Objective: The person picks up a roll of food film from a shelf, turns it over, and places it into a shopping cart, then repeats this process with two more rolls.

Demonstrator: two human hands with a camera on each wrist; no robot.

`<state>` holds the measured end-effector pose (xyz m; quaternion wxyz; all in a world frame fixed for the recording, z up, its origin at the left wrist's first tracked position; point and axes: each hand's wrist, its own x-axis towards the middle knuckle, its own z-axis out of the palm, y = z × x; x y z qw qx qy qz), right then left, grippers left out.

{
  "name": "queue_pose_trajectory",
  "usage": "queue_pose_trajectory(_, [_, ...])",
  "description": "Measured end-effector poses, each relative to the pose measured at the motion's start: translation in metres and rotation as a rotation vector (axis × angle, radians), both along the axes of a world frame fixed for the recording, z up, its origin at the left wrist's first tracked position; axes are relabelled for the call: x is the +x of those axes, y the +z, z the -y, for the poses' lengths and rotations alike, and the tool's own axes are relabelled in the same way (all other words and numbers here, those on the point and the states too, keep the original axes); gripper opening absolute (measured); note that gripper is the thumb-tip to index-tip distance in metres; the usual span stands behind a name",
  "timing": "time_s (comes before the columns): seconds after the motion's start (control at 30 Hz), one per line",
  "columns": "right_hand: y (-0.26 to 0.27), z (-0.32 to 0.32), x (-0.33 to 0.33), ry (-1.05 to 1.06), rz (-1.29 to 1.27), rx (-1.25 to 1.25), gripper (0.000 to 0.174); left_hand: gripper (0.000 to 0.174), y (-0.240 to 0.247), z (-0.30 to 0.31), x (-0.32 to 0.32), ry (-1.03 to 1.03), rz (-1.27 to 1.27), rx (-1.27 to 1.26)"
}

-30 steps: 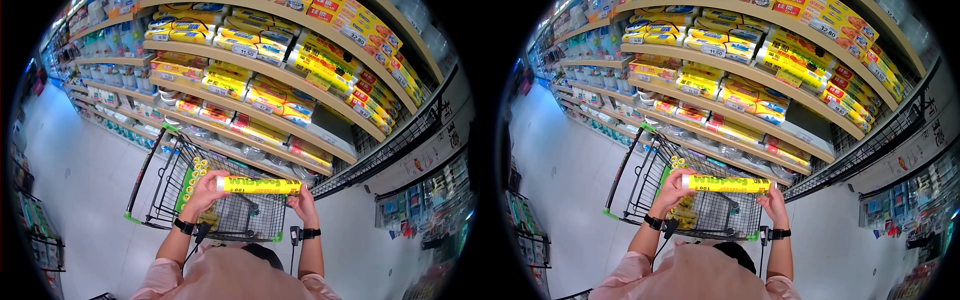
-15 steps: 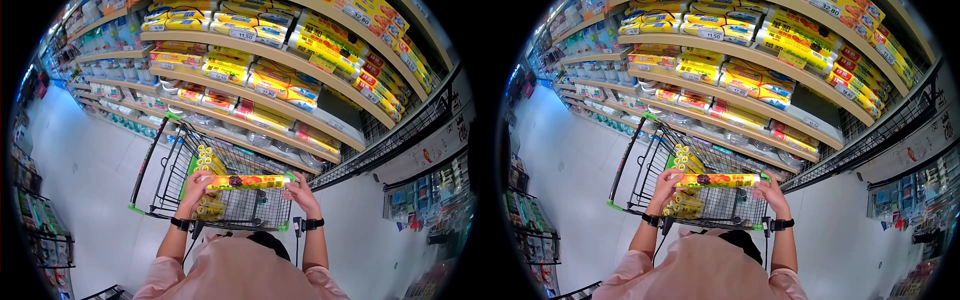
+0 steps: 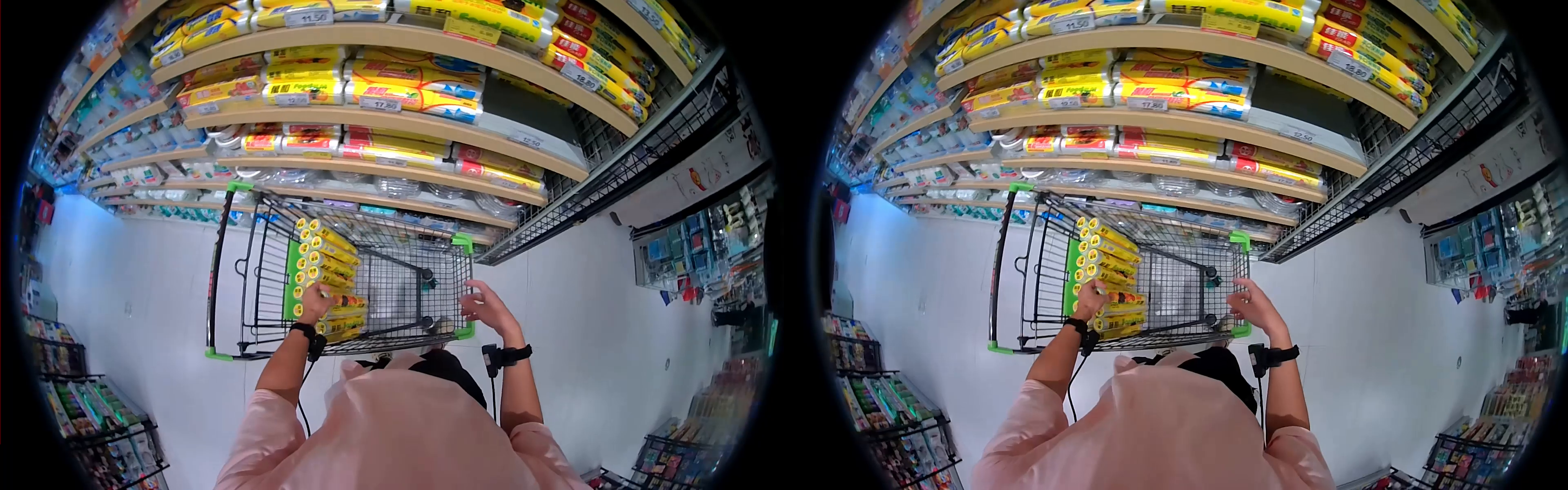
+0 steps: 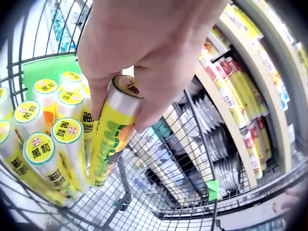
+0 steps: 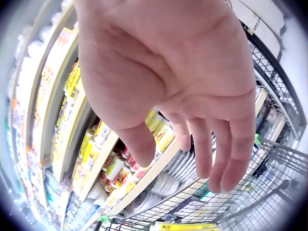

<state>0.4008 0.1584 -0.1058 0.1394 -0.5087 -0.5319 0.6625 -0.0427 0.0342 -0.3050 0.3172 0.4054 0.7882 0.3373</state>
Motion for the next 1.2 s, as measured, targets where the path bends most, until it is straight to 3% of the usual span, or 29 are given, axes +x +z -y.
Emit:
queue_pose_trajectory(0.07, [0.015, 0.009, 0.003, -0.002, 0.101, -0.023, 0.051, 0.046, -0.029, 0.003, -0.006, -0.013, 0.029, -0.061])
queue_pose_trajectory(0.13, [0.015, 0.015, 0.012, -0.002, 0.127, -0.003, 0.049, 0.045, -0.019, 0.005, -0.003, -0.071, -0.190, -0.124])
queue_pose_trajectory(0.27, [0.017, 0.022, 0.021, -0.059, 0.102, -0.007, 0.048, 0.037, 0.005, 0.006, 0.008, -0.053, -0.367, -0.197])
queue_pose_trajectory(0.37, [0.012, 0.023, 0.022, -0.063, 0.083, -0.005, 0.048, 0.043, -0.022, 0.010, 0.005, -0.097, -0.445, -0.291])
queue_pose_trajectory(0.5, [0.009, 0.015, 0.019, -0.028, 0.073, 0.052, 0.047, 0.047, -0.024, 0.004, 0.009, -0.101, -0.520, -0.360])
queue_pose_trajectory(0.6, [0.018, 0.008, 0.016, -0.022, 0.078, 0.041, 0.042, 0.047, 0.035, -0.021, 0.034, -0.072, -0.423, -0.248])
queue_pose_trajectory(0.63, [0.021, 0.004, 0.014, -0.028, 0.077, 0.024, 0.040, 0.045, 0.069, -0.029, 0.049, -0.166, -0.455, -0.084])
queue_pose_trajectory(0.73, [0.017, -0.008, 0.017, -0.032, 0.012, 0.061, 0.041, 0.040, 0.096, -0.070, 0.070, -0.210, -0.454, 0.196])
queue_pose_trajectory(0.87, [-0.005, -0.036, 0.031, -0.096, -0.031, 0.536, 0.026, 0.028, 0.180, -0.123, 0.133, -0.262, -0.263, 0.355])
queue_pose_trajectory(0.9, [0.008, -0.042, 0.032, -0.161, 0.018, 0.506, 0.019, 0.026, 0.205, -0.135, 0.149, -0.293, -0.232, 0.358])
queue_pose_trajectory(1.03, [0.005, -0.073, 0.051, -0.304, -0.136, 0.612, 0.017, 0.020, 0.259, -0.191, 0.198, -0.394, -0.011, 0.496])
queue_pose_trajectory(1.2, [0.018, -0.115, 0.059, -0.420, -0.074, 0.620, 0.015, 0.021, 0.311, -0.266, 0.247, -0.523, -0.158, 0.692])
